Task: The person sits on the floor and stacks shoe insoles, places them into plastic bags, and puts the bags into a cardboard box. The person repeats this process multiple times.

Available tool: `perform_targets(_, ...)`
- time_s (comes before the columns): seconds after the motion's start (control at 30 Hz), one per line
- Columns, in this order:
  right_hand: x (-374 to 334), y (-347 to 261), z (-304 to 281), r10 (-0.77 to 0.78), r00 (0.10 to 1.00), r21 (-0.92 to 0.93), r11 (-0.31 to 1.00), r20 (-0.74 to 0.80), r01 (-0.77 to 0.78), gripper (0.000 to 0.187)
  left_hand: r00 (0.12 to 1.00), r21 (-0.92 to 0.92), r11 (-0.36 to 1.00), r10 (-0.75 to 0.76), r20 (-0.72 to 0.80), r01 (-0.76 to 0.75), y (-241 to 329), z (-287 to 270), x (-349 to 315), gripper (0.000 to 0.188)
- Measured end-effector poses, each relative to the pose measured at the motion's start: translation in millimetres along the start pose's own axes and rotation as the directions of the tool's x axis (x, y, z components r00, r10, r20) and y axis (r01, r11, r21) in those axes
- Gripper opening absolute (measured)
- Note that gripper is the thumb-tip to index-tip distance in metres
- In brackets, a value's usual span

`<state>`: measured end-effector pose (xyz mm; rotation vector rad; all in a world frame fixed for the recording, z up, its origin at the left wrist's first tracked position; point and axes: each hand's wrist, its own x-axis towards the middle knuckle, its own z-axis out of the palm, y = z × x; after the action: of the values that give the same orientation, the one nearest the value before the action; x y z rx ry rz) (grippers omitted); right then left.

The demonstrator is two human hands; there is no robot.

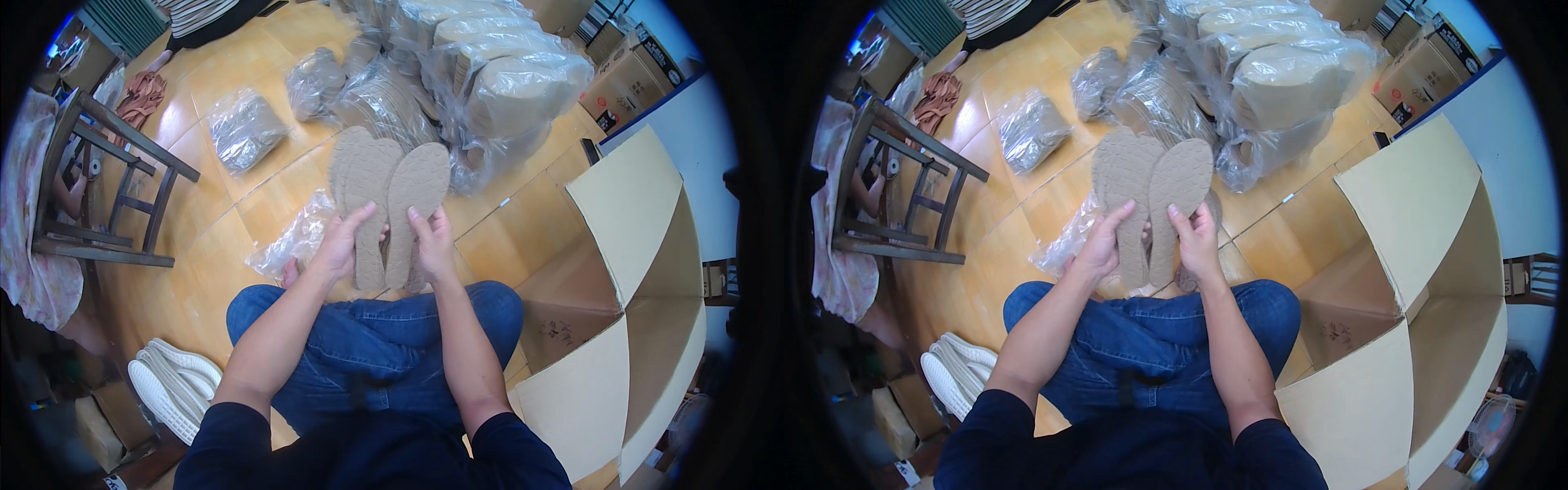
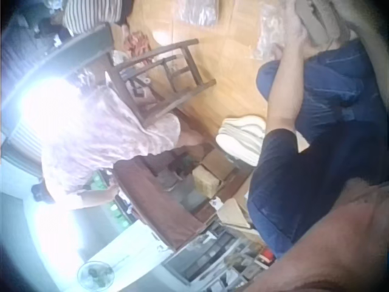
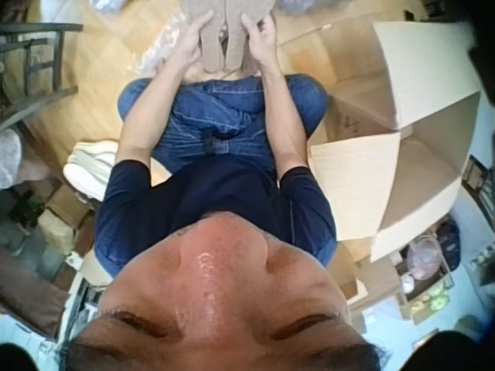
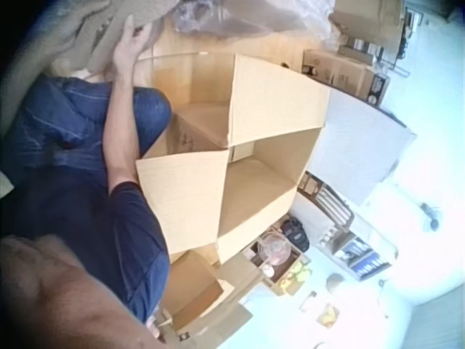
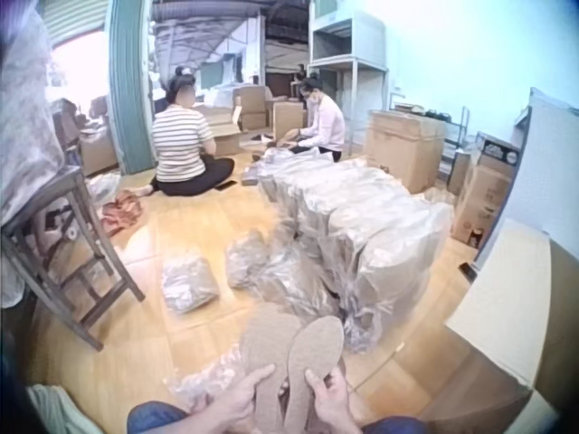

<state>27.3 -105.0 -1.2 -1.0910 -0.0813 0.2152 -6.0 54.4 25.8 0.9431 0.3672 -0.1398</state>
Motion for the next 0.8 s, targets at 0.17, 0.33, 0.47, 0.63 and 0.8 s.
perform_targets(0.17, 4, -15, -4, -0.090, 0.993, -0.028, 0.996, -0.080, 0.088, 0.038, 1.000, -0.154, 0.988, 0.001, 0.001, -0.001, 6, -8, 7, 0.043)
perform_targets(0.33, -3, -25, 2, -0.087, 0.996, 0.084, 0.993, -0.017, 0.088, 0.040, 1.000, -0.193, 0.981, 0.018, 0.008, -0.017, 8, -3, 4, 0.051)
perform_targets(0.47, -6, -27, 6, -0.070, 0.998, 0.147, 0.987, -0.008, 0.070, 0.038, 0.999, -0.215, 0.977, 0.011, 0.043, -0.002, 10, 5, -1, 0.055)
perform_targets(0.63, -2, -23, 1, -0.092, 0.993, 0.072, 0.993, -0.076, 0.098, 0.036, 0.996, -0.220, 0.975, 0.027, 0.081, -0.009, 8, 4, -3, 0.057)
perform_targets(0.8, 0, -14, 3, -0.020, 0.995, 0.070, 0.997, -0.093, 0.026, 0.035, 1.000, -0.173, 0.985, 0.006, 0.014, -0.004, 5, 7, -1, 0.056)
